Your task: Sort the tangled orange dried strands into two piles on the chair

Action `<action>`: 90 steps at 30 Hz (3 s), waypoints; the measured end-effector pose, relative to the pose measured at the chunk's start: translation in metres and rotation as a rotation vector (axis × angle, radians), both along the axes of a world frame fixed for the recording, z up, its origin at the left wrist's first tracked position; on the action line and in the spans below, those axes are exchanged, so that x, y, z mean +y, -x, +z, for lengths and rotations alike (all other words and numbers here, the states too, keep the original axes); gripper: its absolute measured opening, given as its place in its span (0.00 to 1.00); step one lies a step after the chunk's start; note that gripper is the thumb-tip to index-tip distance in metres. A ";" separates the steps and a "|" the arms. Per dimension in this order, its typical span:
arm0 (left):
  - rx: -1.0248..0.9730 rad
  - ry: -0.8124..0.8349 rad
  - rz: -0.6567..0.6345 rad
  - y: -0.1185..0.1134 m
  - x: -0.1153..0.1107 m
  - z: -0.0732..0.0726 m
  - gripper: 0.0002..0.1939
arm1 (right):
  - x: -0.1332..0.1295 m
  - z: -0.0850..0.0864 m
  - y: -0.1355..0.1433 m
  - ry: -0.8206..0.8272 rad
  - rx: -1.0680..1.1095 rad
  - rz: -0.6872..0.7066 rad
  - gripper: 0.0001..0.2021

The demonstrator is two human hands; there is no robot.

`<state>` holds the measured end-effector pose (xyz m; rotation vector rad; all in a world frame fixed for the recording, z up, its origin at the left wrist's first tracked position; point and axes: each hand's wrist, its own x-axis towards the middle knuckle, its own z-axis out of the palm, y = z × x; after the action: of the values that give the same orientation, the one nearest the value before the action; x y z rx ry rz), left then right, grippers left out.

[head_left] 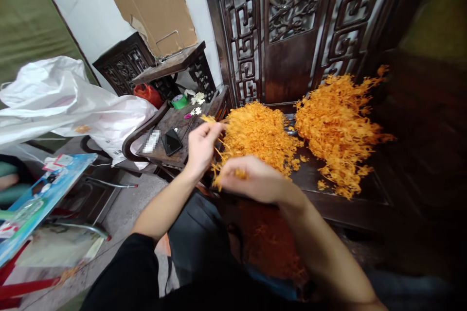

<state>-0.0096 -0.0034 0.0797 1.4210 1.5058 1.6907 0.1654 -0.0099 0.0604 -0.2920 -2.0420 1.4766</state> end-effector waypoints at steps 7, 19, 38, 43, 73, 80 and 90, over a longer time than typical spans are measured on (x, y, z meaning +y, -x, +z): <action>0.165 0.192 -0.299 0.004 -0.017 0.015 0.20 | -0.032 0.032 -0.064 0.178 0.252 -0.100 0.08; 0.225 0.552 -0.709 -0.010 -0.037 0.006 0.26 | 0.030 -0.018 -0.019 0.046 0.088 -0.378 0.17; -0.248 0.258 -0.237 0.005 -0.007 -0.013 0.21 | 0.053 -0.048 0.003 0.251 0.215 -0.562 0.24; -0.123 0.261 -0.214 0.005 -0.013 -0.012 0.19 | 0.051 -0.040 0.001 0.082 0.045 -0.458 0.19; 0.183 0.495 -0.380 0.011 -0.025 -0.001 0.16 | 0.074 -0.035 -0.060 0.596 0.664 -0.717 0.14; -0.279 0.389 -0.323 0.007 -0.007 -0.009 0.15 | 0.050 -0.037 -0.030 0.735 0.596 -0.348 0.19; -0.413 0.392 -0.294 -0.005 -0.006 -0.005 0.12 | 0.053 -0.041 -0.018 0.869 0.628 -0.293 0.19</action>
<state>-0.0048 -0.0095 0.0748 0.9598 1.2390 1.3182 0.1830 0.0433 0.0198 -0.3778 -0.7679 1.8757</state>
